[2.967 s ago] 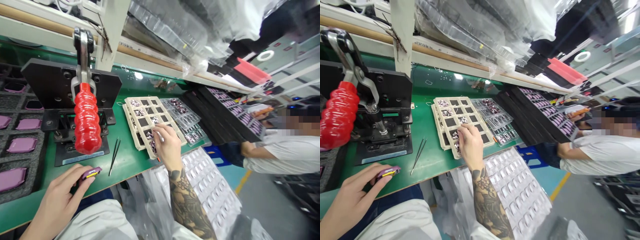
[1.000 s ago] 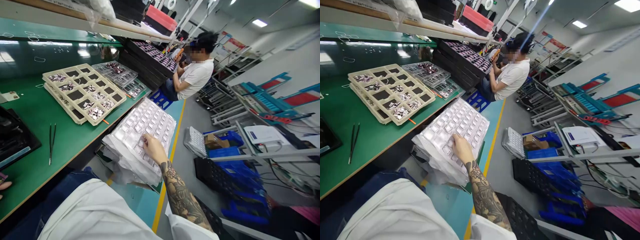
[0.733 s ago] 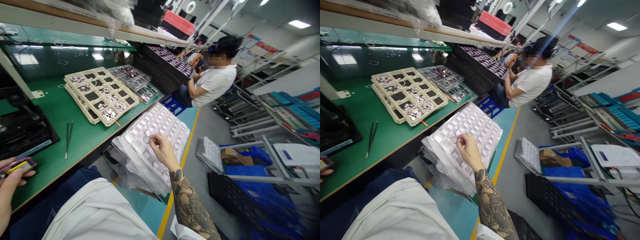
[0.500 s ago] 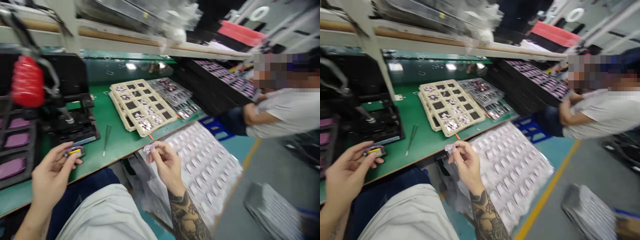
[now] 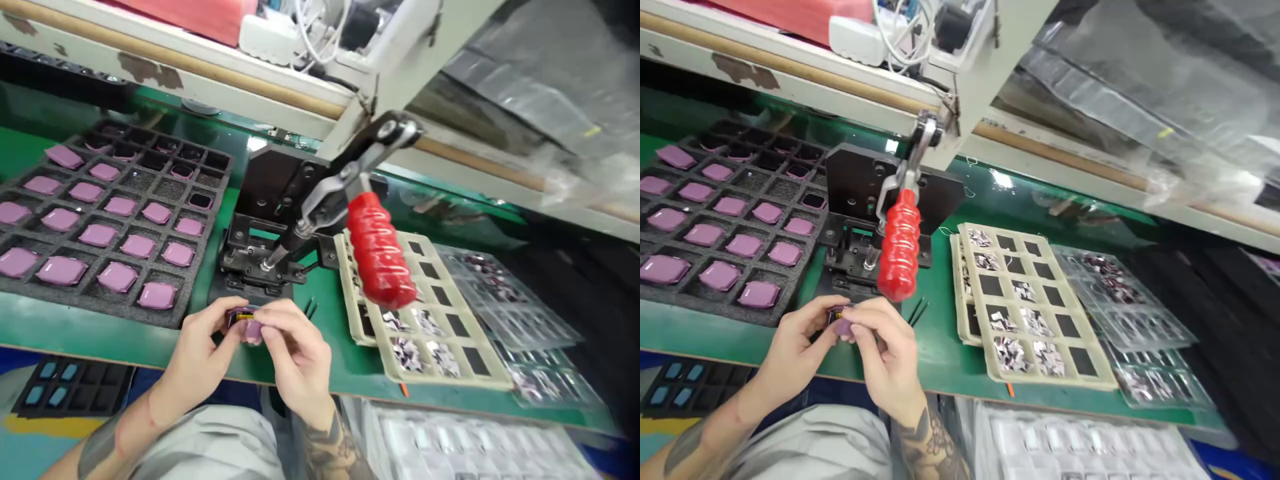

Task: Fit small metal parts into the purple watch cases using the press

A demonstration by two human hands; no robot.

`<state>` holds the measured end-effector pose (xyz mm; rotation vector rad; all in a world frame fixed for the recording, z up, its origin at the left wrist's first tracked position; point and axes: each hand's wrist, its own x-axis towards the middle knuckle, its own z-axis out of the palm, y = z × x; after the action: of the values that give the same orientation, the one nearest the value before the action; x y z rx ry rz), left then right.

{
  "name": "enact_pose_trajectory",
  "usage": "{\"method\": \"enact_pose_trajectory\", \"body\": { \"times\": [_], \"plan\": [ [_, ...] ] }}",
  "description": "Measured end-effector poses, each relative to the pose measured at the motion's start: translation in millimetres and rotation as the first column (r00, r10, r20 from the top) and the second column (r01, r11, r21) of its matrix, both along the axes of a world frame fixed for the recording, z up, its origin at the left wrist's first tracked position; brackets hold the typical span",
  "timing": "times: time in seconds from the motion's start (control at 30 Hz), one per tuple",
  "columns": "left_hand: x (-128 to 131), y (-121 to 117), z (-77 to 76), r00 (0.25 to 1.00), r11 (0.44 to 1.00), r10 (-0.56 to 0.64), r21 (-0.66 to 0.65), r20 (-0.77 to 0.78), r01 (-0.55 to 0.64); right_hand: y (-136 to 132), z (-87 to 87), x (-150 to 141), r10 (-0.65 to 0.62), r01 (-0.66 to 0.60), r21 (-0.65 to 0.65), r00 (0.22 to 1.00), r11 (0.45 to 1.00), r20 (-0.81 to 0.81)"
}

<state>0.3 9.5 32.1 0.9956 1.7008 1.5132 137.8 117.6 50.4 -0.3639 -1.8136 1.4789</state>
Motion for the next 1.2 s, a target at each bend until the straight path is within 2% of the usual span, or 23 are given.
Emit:
{"method": "enact_pose_trajectory", "body": {
  "times": [0.2, 0.3, 0.4, 0.5, 0.63, 0.73, 0.87, 0.93, 1.03, 1.2],
  "plan": [
    [-1, 0, -2.6, 0.994, 0.999, -0.022, -0.023, 0.108, 0.024, -10, -5.6, 7, -0.073, 0.064, 0.073, 0.989, 0.995, 0.127],
    [-1, 2, -4.5, 0.986, 0.999, -0.005, -0.030, 0.168, 0.011, -12, -4.5, 9, -0.044, 0.009, 0.205, 0.985, 0.979, 0.168],
    [-1, 3, -4.9, 0.975, 0.999, -0.015, -0.033, 0.221, 0.023, -10, -2.9, 11, -0.067, 0.011, 0.320, 0.984, 0.947, 0.165],
    [-3, 2, -3.0, 0.961, 0.999, -0.039, -0.023, 0.272, 0.047, -4, -4.5, 12, -0.167, 0.103, 0.407, 0.978, 0.908, 0.123],
    [-6, -2, 0.4, 0.938, 0.993, -0.116, 0.038, 0.328, 0.110, 3, -9.4, 9, -0.266, 0.213, 0.531, 0.964, 0.820, 0.024],
    [-8, -4, 0.4, 0.940, 0.992, -0.128, 0.037, 0.315, 0.122, 2, -9.2, 4, -0.302, 0.253, 0.481, 0.953, 0.839, 0.027],
    [-6, -3, -2.1, 0.962, 0.993, -0.113, 0.010, 0.248, 0.114, -6, -0.4, -4, -0.454, 0.445, 0.214, 0.891, 0.870, -0.010],
    [-5, -1, -3.3, 0.970, 0.996, -0.087, 0.000, 0.225, 0.089, -11, 4.4, -5, -0.401, 0.394, 0.144, 0.916, 0.908, 0.022],
    [-4, 0, -4.2, 0.960, 0.999, -0.045, 0.017, 0.277, 0.042, -17, 6.8, -2, -0.223, 0.195, 0.220, 0.968, 0.956, 0.112],
    [-4, 0, -4.5, 0.920, 0.999, -0.036, 0.045, 0.391, 0.020, -17, -0.5, 11, -0.125, 0.032, 0.440, 0.975, 0.897, 0.184]
  ]
}}
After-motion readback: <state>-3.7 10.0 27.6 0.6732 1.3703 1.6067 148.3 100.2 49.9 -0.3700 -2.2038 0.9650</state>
